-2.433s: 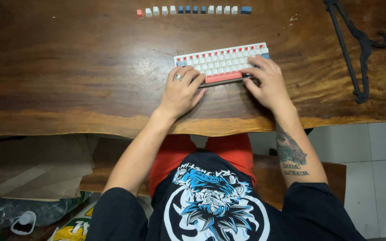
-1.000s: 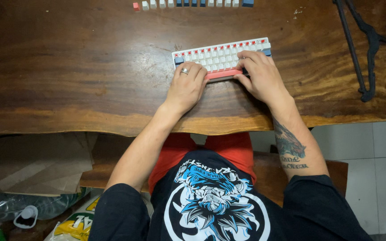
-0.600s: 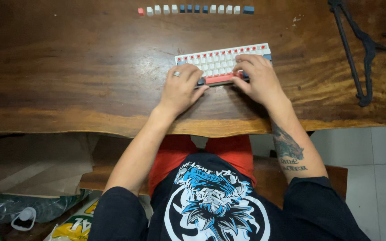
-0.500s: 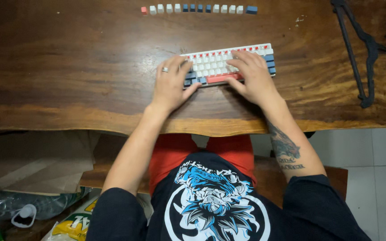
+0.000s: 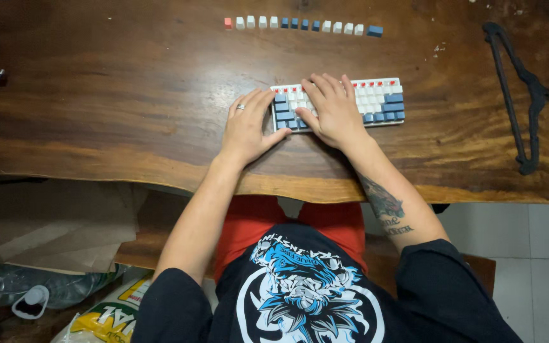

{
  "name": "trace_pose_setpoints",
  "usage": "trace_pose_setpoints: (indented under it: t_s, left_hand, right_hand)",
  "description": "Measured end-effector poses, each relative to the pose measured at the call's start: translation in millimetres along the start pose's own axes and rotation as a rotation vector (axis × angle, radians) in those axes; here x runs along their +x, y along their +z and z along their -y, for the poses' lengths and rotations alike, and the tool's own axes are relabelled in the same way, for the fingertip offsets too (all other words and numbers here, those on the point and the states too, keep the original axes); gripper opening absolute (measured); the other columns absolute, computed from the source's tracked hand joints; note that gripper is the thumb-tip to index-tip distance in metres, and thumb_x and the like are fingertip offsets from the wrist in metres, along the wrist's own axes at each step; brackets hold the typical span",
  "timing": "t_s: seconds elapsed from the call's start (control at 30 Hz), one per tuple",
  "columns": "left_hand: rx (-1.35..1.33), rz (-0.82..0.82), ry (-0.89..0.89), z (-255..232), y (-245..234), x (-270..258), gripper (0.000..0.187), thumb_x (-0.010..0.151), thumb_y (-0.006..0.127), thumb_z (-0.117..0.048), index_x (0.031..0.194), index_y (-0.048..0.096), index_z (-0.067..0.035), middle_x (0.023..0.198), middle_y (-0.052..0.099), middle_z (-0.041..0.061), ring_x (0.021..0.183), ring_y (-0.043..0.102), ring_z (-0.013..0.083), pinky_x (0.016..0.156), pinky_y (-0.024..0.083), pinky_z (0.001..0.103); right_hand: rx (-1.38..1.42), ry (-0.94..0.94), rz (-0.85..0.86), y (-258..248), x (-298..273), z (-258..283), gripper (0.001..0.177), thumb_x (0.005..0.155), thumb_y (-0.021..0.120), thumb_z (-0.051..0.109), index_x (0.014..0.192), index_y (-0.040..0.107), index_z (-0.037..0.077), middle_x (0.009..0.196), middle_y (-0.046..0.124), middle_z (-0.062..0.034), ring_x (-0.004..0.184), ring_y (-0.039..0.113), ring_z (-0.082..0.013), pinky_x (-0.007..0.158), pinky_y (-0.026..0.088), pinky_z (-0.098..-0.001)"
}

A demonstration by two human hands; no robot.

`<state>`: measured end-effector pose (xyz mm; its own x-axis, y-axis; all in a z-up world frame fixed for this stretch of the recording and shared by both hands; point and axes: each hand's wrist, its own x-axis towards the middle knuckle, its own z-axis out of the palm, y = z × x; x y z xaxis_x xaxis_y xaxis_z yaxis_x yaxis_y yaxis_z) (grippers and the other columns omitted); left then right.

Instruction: The person assembles a mechanical keyboard by placing keycaps onto switches. They pick up individual keycaps from a row on the table and press them into place on the keyboard, working across different sections of the board.

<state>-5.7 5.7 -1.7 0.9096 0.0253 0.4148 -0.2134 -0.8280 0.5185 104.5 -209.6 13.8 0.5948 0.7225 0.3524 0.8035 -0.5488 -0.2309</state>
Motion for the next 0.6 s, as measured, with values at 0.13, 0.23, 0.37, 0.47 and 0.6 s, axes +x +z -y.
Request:
trace_pose_setpoints:
  t_s: [0.13, 0.23, 0.37, 0.47, 0.6]
  left_hand:
    - [-0.049, 0.011, -0.037, -0.4, -1.3, 0.6, 0.080, 0.079, 0.086, -0.047, 0.143, 0.056, -0.009, 0.146, 0.060, 0.010, 0.138, 0.054, 0.0284, 0.119, 0.033, 0.051]
    - [-0.024, -0.009, -0.010, -0.6, -2.2, 0.2, 0.080, 0.080, 0.085, -0.047, 0.143, 0.056, -0.008, 0.147, 0.057, 0.012, 0.140, 0.052, 0.0300, 0.118, 0.035, 0.050]
    - [0.003, -0.005, 0.041, -3.5, -1.6, -2.6, 0.082, 0.081, 0.083, -0.045, 0.148, 0.054, -0.007, 0.150, 0.055, 0.014, 0.141, 0.049, 0.0324, 0.116, 0.035, 0.050]
    - [0.019, 0.013, 0.051, -2.9, -0.2, -1.2, 0.082, 0.081, 0.083, -0.045, 0.148, 0.054, -0.008, 0.152, 0.054, 0.013, 0.142, 0.048, 0.0322, 0.116, 0.035, 0.049]
    - [0.013, 0.014, 0.049, 0.6, 1.0, -2.5, 0.081, 0.083, 0.083, -0.046, 0.148, 0.053, -0.008, 0.152, 0.054, 0.013, 0.142, 0.049, 0.0326, 0.117, 0.036, 0.050]
  right_hand:
    - [0.007, 0.007, 0.014, 6.4, 9.9, 4.3, 0.056, 0.101, 0.065, 0.044, 0.142, 0.059, 0.007, 0.147, 0.057, -0.0158, 0.138, 0.048, -0.0372, 0.119, 0.028, -0.0606]
    - [0.017, -0.011, 0.044, 7.4, 11.0, 5.2, 0.057, 0.101, 0.064, 0.043, 0.145, 0.058, 0.008, 0.149, 0.056, -0.0154, 0.139, 0.048, -0.0355, 0.119, 0.027, -0.0606]
    - [0.015, -0.059, 0.069, -1.3, 2.2, -3.8, 0.060, 0.101, 0.064, 0.045, 0.149, 0.056, 0.011, 0.155, 0.050, -0.0170, 0.145, 0.043, -0.0369, 0.121, 0.026, -0.0601]
    - [-0.039, -0.022, 0.097, -12.1, -12.1, -16.5, 0.067, 0.099, 0.065, 0.049, 0.151, 0.053, 0.009, 0.159, 0.043, -0.0203, 0.148, 0.037, -0.0400, 0.120, 0.022, -0.0615]
    - [-0.140, 0.007, 0.096, -25.6, -35.1, -36.5, 0.072, 0.098, 0.064, 0.049, 0.156, 0.050, 0.009, 0.163, 0.039, -0.0228, 0.150, 0.032, -0.0439, 0.121, 0.021, -0.0612]
